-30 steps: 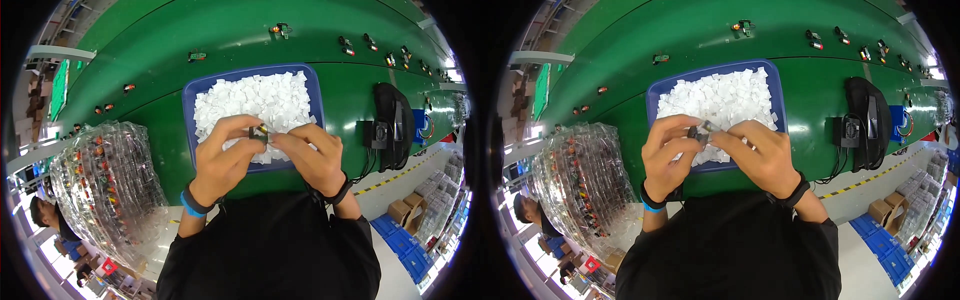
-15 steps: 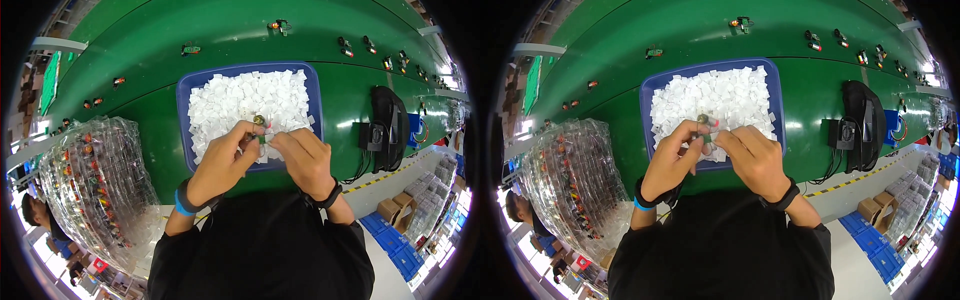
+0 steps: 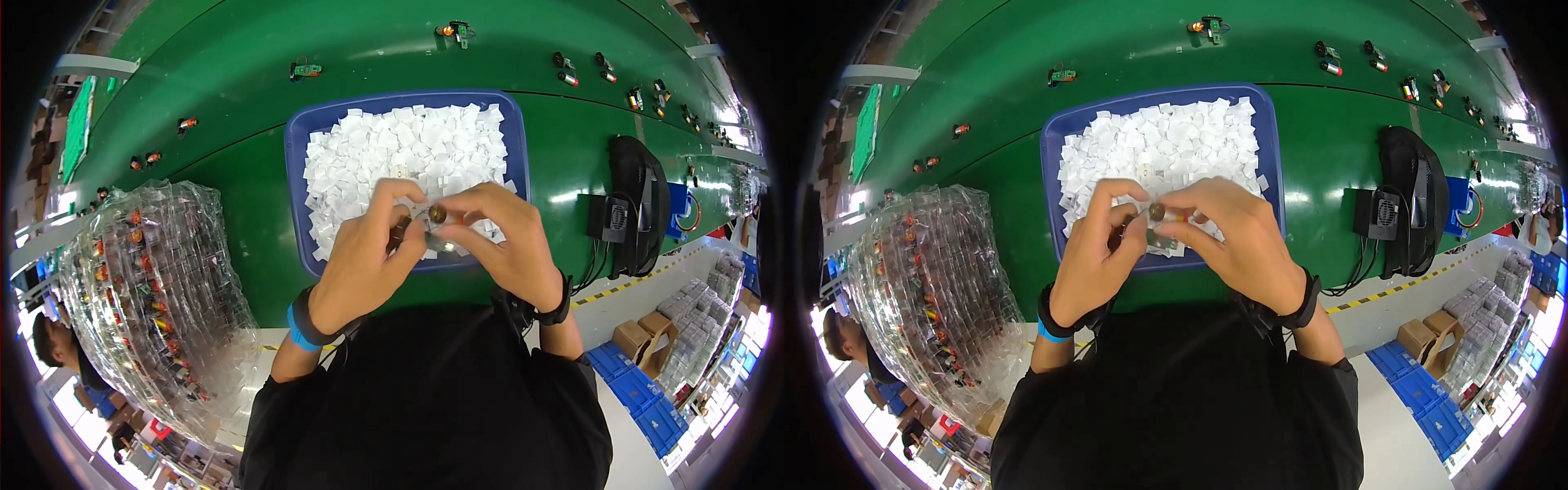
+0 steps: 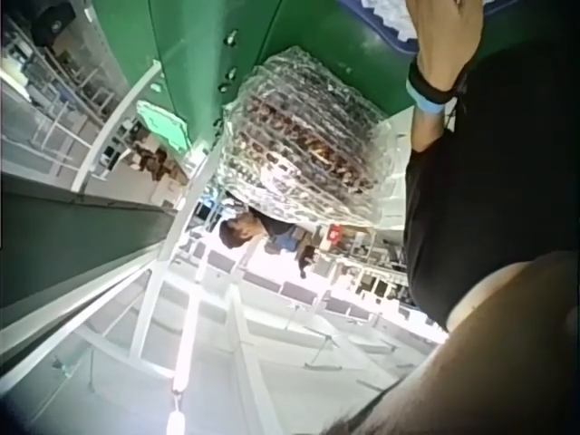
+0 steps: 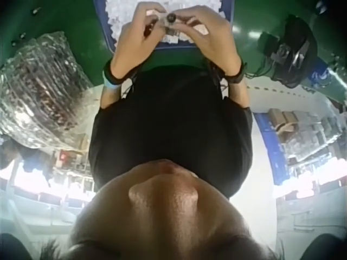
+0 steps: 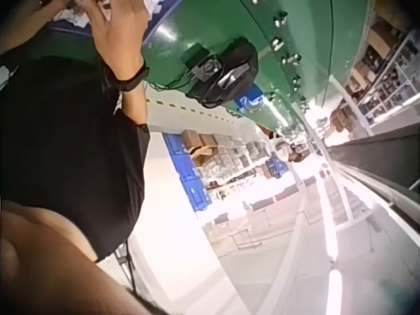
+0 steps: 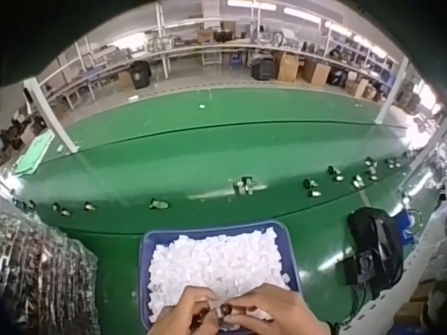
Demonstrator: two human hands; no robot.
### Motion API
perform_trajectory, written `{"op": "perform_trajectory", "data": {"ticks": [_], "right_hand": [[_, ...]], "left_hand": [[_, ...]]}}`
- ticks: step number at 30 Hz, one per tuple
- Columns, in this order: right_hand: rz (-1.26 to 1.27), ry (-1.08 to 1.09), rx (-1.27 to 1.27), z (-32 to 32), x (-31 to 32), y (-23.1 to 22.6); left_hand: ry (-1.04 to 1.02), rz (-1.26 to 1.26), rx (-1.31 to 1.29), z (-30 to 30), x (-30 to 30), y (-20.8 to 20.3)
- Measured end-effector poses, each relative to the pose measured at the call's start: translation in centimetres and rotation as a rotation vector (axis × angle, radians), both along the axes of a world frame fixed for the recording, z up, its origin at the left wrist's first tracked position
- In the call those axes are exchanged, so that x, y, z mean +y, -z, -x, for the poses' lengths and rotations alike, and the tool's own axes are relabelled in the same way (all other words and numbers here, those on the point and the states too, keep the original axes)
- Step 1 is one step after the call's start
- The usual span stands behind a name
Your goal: The person wraps tape around a battery and circuit board assembly, places it on the table, and then uses a blade to cut open a plastic-wrapped stack of trays. After removing a tray, they continue assembling the batteries and circuit boards with tape.
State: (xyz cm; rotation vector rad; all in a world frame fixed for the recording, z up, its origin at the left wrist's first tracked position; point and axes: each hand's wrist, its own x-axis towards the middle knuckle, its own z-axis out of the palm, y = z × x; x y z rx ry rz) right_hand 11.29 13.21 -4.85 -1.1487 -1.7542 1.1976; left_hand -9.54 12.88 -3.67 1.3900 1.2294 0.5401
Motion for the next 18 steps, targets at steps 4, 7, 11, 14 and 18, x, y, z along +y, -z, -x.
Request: {"op": "perform_trajectory", "data": {"ticks": [4, 7, 11, 14, 18], "right_hand": [[-0.063, -0.012, -0.103, -0.3, 0.2, -0.5], [-0.118, -0.028, -0.153, -0.3, 0.3, -1.3], [-0.279, -0.09, -0.247, 0.0, 0.0, -2.1], [-0.374, -0.126, -0.283, 0.4, -0.7, -2.3], [-0.399, -0.126, -0.227, 0.2, -1.4, -1.9]], "left_hand": [[0.068, -0.02, -0.101, 0.1, -0.1, 1.4], [0.129, -0.013, -0.236, 1.4, -0.2, 2.0], [0.126, 0.156, -0.33, 1.7, 0.4, 0.6], [0.084, 0.237, -0.379, 1.9, 0.0, 0.5], [0.059, 0.222, -0.445, 2.1, -0.2, 0.5]]}}
